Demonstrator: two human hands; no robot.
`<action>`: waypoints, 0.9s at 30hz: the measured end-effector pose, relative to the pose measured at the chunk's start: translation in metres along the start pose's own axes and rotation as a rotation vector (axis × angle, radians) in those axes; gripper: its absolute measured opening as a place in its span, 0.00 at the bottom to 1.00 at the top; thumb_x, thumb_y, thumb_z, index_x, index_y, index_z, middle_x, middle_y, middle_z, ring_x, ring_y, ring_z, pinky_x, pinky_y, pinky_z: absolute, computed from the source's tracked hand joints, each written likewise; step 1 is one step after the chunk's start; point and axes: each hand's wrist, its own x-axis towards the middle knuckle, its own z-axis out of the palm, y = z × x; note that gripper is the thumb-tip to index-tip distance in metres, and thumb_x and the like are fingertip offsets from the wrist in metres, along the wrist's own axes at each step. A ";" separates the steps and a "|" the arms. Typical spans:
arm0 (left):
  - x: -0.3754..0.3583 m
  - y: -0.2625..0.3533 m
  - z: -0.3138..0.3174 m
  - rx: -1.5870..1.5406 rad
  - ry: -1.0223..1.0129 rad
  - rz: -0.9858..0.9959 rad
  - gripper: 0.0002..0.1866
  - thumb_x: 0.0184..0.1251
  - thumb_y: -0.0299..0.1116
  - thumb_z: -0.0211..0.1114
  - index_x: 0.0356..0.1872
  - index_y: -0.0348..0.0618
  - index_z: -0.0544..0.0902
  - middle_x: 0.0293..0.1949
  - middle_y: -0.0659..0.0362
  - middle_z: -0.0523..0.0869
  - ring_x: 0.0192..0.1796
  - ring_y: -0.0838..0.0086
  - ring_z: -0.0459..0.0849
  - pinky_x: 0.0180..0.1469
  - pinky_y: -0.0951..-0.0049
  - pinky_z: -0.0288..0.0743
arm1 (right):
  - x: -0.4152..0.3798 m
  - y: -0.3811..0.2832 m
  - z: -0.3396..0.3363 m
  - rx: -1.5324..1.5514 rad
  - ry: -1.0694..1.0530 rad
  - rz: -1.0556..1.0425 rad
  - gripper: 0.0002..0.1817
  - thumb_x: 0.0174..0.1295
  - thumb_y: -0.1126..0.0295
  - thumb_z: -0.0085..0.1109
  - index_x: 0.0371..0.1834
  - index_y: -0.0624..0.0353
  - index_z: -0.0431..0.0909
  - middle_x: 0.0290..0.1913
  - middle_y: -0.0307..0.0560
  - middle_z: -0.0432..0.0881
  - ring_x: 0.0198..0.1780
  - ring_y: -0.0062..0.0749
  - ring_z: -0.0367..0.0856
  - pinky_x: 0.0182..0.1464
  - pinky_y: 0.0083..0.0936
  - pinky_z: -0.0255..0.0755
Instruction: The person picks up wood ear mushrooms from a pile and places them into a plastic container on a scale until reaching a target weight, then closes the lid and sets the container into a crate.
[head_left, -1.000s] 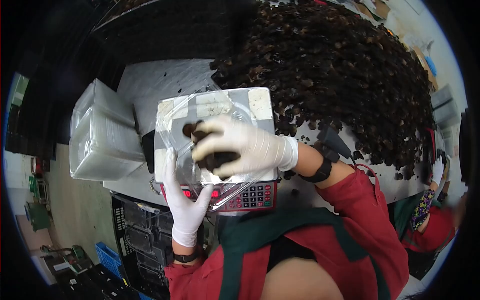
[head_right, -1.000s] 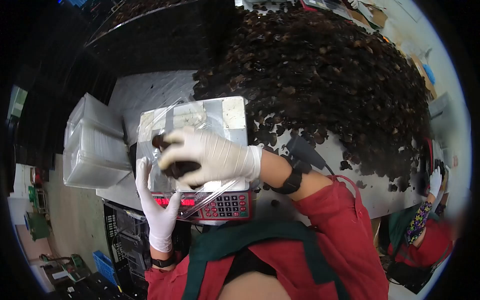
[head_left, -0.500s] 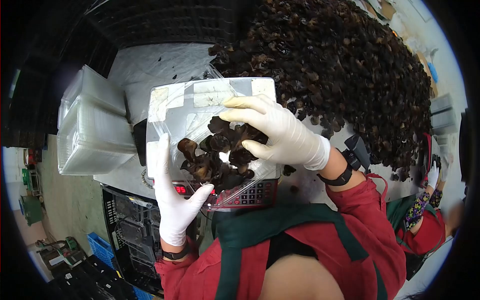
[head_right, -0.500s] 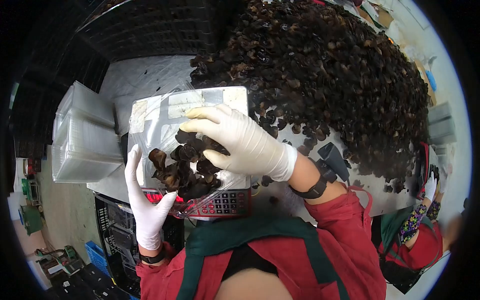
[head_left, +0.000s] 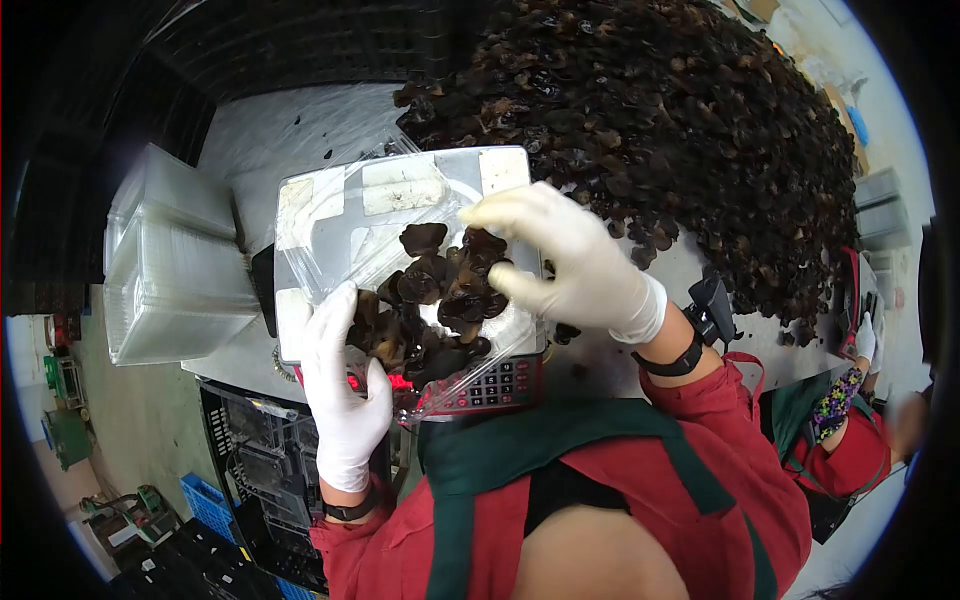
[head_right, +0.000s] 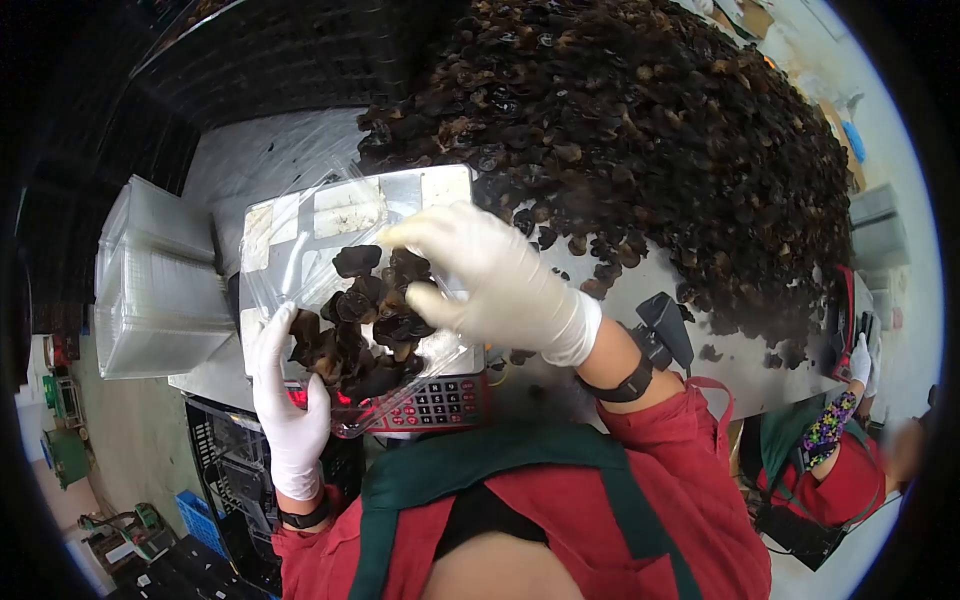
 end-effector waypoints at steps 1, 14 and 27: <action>0.001 0.000 0.000 -0.001 -0.004 0.003 0.39 0.44 0.11 0.59 0.66 0.38 0.75 0.63 0.48 0.78 0.68 0.52 0.74 0.72 0.57 0.65 | -0.001 0.000 0.006 -0.061 0.005 -0.090 0.26 0.49 0.76 0.65 0.56 0.54 0.81 0.52 0.44 0.82 0.50 0.41 0.79 0.55 0.37 0.73; 0.007 0.003 0.001 0.230 -0.018 0.113 0.26 0.48 0.17 0.67 0.52 0.48 0.85 0.50 0.57 0.84 0.58 0.60 0.79 0.73 0.51 0.57 | 0.002 -0.012 -0.002 0.307 -0.058 0.276 0.09 0.58 0.71 0.69 0.39 0.62 0.84 0.32 0.42 0.85 0.33 0.27 0.82 0.35 0.24 0.74; 0.010 0.014 -0.004 0.262 -0.057 0.110 0.25 0.51 0.16 0.64 0.53 0.46 0.84 0.52 0.56 0.83 0.60 0.60 0.79 0.77 0.47 0.55 | 0.006 0.020 0.000 1.082 -0.124 0.672 0.15 0.70 0.66 0.60 0.51 0.65 0.86 0.43 0.42 0.88 0.43 0.19 0.84 0.47 0.20 0.78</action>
